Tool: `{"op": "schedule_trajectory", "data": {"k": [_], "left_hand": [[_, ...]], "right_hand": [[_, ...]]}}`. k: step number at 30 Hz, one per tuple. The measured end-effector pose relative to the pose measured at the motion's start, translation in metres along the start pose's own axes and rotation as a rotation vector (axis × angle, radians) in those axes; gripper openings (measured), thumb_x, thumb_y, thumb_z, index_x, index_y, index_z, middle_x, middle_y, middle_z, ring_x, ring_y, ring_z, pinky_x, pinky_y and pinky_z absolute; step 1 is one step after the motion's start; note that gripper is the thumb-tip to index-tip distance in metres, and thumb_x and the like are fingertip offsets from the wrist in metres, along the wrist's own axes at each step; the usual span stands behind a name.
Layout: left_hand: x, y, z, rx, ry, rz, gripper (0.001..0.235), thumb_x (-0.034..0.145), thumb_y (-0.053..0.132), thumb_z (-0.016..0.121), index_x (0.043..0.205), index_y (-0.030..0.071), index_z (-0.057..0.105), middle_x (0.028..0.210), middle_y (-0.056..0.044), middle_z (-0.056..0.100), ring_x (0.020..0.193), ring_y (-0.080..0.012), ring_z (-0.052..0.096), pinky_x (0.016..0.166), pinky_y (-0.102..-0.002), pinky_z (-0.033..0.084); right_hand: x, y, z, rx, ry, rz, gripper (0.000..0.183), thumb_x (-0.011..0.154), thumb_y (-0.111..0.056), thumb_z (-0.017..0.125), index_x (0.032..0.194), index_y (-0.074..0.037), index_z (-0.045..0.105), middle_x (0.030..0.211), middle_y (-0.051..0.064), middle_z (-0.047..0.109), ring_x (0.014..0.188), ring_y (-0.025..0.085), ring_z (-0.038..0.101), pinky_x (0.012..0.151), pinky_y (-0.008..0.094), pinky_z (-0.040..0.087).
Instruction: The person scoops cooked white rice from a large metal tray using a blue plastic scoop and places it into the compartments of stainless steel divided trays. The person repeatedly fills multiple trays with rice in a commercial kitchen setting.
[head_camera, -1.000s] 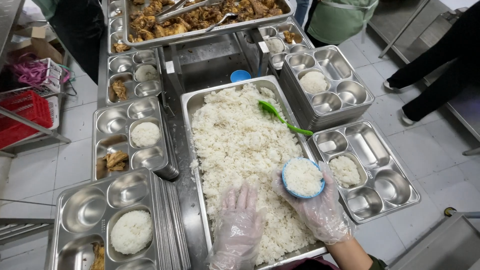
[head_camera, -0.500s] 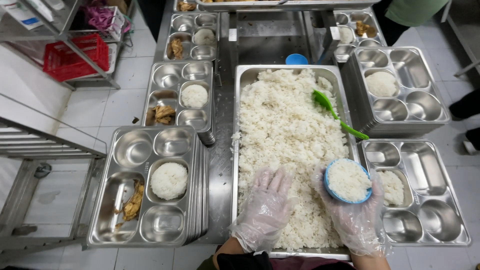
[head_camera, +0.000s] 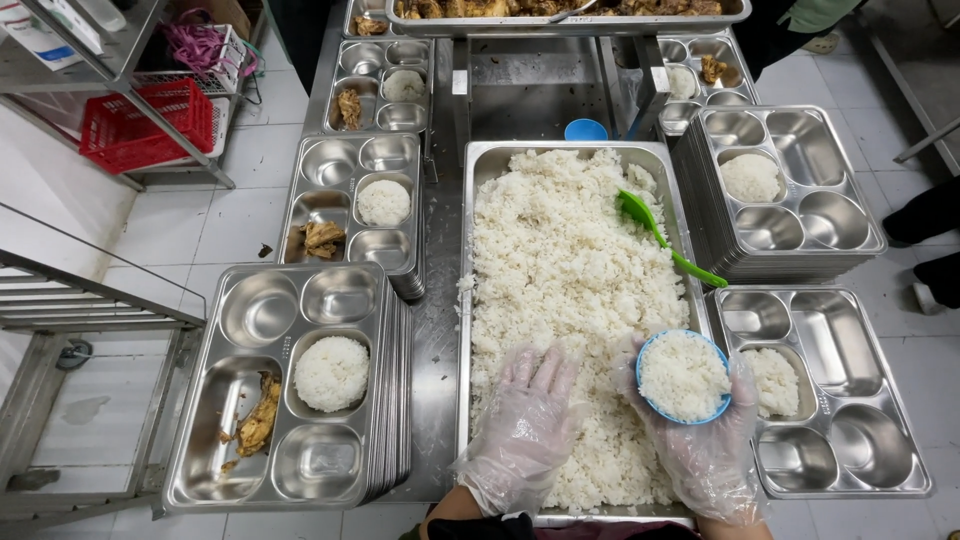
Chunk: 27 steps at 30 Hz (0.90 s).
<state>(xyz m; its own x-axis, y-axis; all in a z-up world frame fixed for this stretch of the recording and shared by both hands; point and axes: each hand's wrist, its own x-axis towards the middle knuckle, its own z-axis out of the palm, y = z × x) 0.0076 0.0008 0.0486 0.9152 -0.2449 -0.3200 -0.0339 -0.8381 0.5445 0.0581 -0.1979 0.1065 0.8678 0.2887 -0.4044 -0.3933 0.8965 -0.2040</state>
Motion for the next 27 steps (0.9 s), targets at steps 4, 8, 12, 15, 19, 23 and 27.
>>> {"op": "schedule_trajectory", "data": {"k": [4,8,12,15,19,23,27], "left_hand": [[0.008,-0.015,0.024,0.361,0.284,0.097,0.069,0.102,0.052,0.024,0.158,0.013,0.028,0.167,-0.015,0.019,0.153,-0.0449,0.009,0.120,-0.068,0.001],[0.012,-0.019,0.032,0.507,0.314,0.090,0.072,0.102,0.059,0.023,0.159,0.014,0.025,0.168,-0.014,0.016,0.153,-0.0438,0.007,0.120,-0.069,0.004],[0.005,-0.011,0.020,0.250,0.194,0.065,0.069,0.102,0.050,0.031,0.160,0.015,0.023,0.169,-0.011,0.013,0.153,-0.0410,0.005,0.119,-0.069,0.002],[0.012,-0.024,0.042,0.390,0.487,0.151,0.070,0.100,0.051,0.029,0.160,0.014,0.028,0.167,-0.012,0.022,0.151,-0.0462,0.013,0.121,-0.066,0.003],[0.004,-0.009,0.018,0.260,0.358,0.118,0.069,0.100,0.048,0.032,0.161,0.014,0.026,0.168,-0.012,0.019,0.152,-0.0438,0.010,0.120,-0.067,0.002],[0.002,-0.007,0.012,0.198,0.245,0.085,0.070,0.099,0.045,0.033,0.161,0.014,0.024,0.169,-0.012,0.017,0.151,-0.0450,0.008,0.119,-0.066,0.002],[0.014,-0.026,0.046,0.450,0.545,0.142,0.070,0.104,0.056,0.027,0.161,0.017,0.027,0.166,-0.011,0.025,0.150,-0.0463,0.017,0.121,-0.066,0.005]], "right_hand": [[-0.004,0.004,0.006,-0.033,-0.074,-0.061,0.086,0.085,-0.045,0.085,0.146,0.004,0.049,0.146,0.030,0.057,0.132,0.038,0.057,0.107,0.053,0.051],[-0.010,0.009,0.016,-0.343,0.111,-0.118,0.094,0.082,-0.069,0.061,0.149,-0.005,0.043,0.144,0.021,0.054,0.132,0.032,0.053,0.108,0.056,0.046],[0.019,-0.013,-0.050,0.001,-0.332,0.039,0.085,0.093,-0.041,0.091,0.148,0.003,0.044,0.145,0.035,0.050,0.131,0.050,0.050,0.107,0.068,0.043],[0.012,-0.011,-0.042,0.023,-0.315,0.032,0.079,0.094,-0.039,0.091,0.148,-0.001,0.048,0.148,0.035,0.049,0.133,0.050,0.050,0.109,0.066,0.041],[-0.007,0.003,0.001,-0.024,-0.316,-0.049,0.089,0.089,-0.042,0.096,0.145,0.007,0.046,0.147,0.032,0.051,0.133,0.048,0.050,0.110,0.063,0.042],[-0.005,0.001,-0.001,0.084,-0.476,0.054,0.095,0.094,-0.022,0.102,0.150,0.010,0.032,0.150,0.044,0.035,0.140,0.054,0.038,0.117,0.063,0.036],[-0.009,0.003,-0.002,-0.084,-0.423,-0.092,0.081,0.100,-0.032,0.091,0.148,0.009,0.039,0.149,0.033,0.047,0.137,0.048,0.046,0.109,0.065,0.043]]}}
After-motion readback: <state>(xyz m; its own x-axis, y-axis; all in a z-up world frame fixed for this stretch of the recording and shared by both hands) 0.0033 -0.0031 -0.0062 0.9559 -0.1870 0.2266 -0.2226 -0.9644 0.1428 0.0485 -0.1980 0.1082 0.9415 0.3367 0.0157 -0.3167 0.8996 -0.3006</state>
